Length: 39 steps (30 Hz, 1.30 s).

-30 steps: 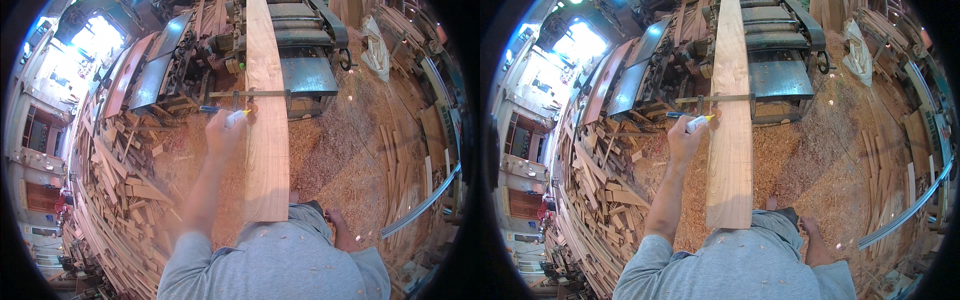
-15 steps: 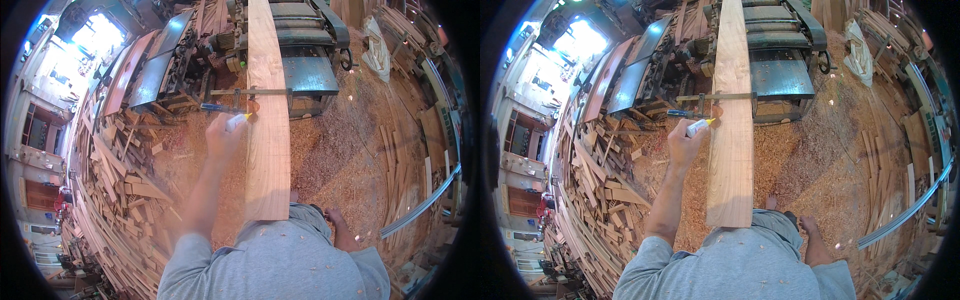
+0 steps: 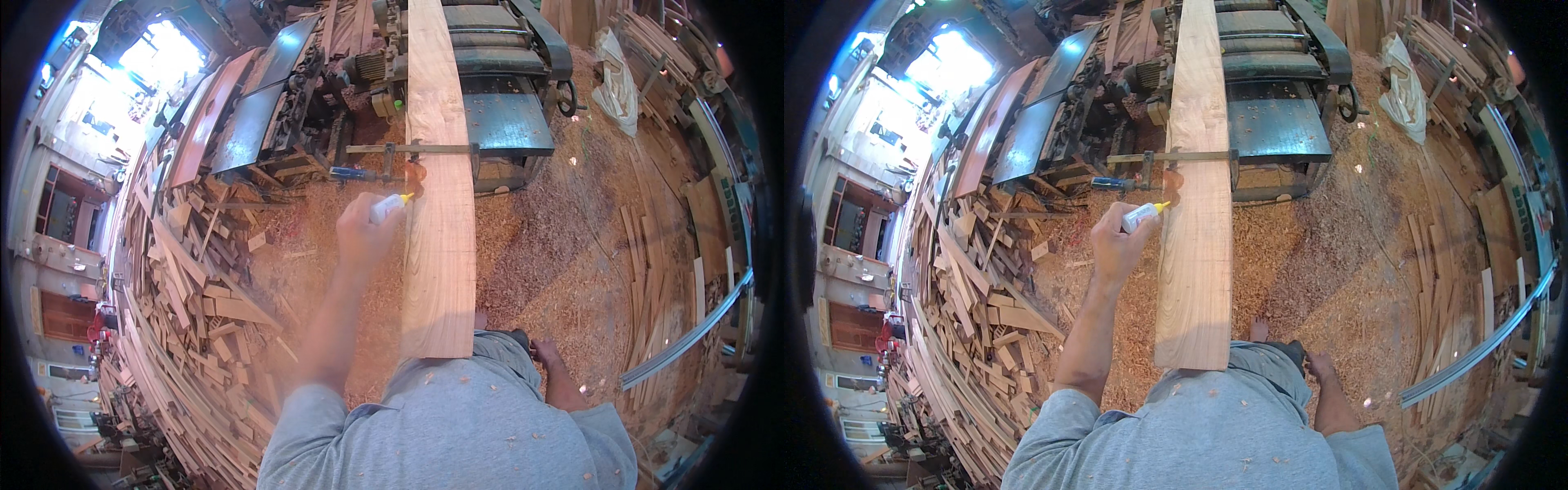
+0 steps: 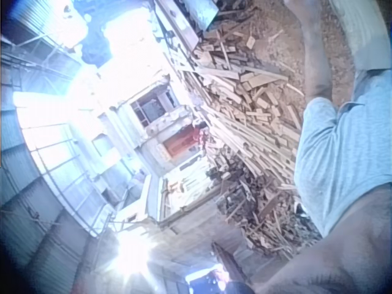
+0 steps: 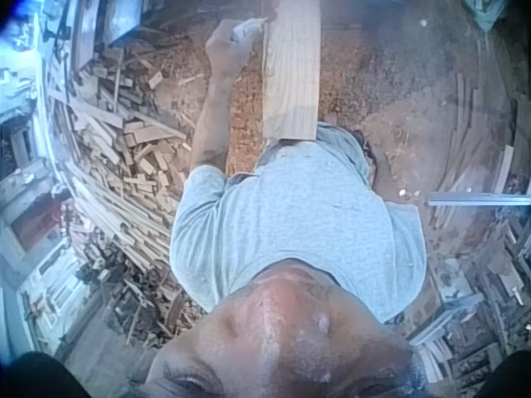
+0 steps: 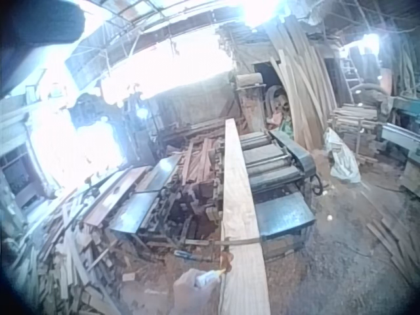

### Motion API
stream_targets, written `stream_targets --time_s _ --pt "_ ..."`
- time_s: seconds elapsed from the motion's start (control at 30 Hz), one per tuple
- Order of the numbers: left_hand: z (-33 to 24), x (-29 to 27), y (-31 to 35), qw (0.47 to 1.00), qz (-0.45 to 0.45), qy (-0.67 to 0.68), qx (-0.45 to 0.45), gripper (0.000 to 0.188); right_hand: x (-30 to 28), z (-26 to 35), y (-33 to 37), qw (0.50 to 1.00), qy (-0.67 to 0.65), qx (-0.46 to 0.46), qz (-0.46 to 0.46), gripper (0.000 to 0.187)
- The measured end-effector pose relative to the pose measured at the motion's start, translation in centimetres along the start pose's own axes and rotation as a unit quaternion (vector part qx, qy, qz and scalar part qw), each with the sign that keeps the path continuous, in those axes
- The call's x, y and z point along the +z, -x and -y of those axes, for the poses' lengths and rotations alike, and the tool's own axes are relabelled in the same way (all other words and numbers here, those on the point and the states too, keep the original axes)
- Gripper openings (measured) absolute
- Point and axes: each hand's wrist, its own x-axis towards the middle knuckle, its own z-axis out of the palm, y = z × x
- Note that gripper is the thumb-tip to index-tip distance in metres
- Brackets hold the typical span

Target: The person applies glue from a bottle to a long wooden plank clamped on a workbench, then uses a ruler to measure and mark the plank. The person repeatedly applies glue along the plank's length and adjusts the clamps.

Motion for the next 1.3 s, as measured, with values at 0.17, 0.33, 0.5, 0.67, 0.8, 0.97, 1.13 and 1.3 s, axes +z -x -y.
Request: stream_targets --time_s 0.17,0.33,0.5,0.67,0.8,0.97,1.13,1.3 --pt "0.0 -0.3 0.5 1.000 0.005 0.003 -0.006 0.027 -0.1 0.3 0.3 0.999 0.032 0.009 0.002 0.041" --pt "-0.2 -0.6 0.7 1.000 0.005 0.003 -0.002 0.028 0.2 -0.6 -0.7 1.000 -0.010 -0.013 -0.005 0.038" --pt "-0.2 -0.6 0.8 1.000 0.004 -0.002 0.003 0.028 0.2 -0.4 -0.7 0.999 -0.026 -0.035 -0.012 0.036" --pt "-0.6 -0.4 0.9 0.996 0.014 0.065 -0.063 0.023 -0.1 -0.1 -0.4 1.000 -0.019 -0.023 -0.003 0.044" --pt "-1.7 -0.5 0.5 0.928 0.001 0.289 -0.236 0.025 -0.3 0.3 0.1 1.000 -0.017 -0.022 -0.002 0.047" --pt "-0.8 0.6 -2.4 0.936 0.011 0.317 -0.154 0.027 -0.6 0.6 0.0 0.999 -0.014 -0.039 -0.002 0.046" --pt "-5.2 3.3 -9.8 0.970 0.068 0.208 -0.106 0.029 -1.4 -1.2 -2.2 1.000 -0.009 -0.010 -0.006 0.045" --pt "-3.9 9.2 -15.7 0.986 0.078 0.116 -0.094 0.025 0.2 0.2 -0.1 0.995 0.030 -0.079 -0.050 0.029"
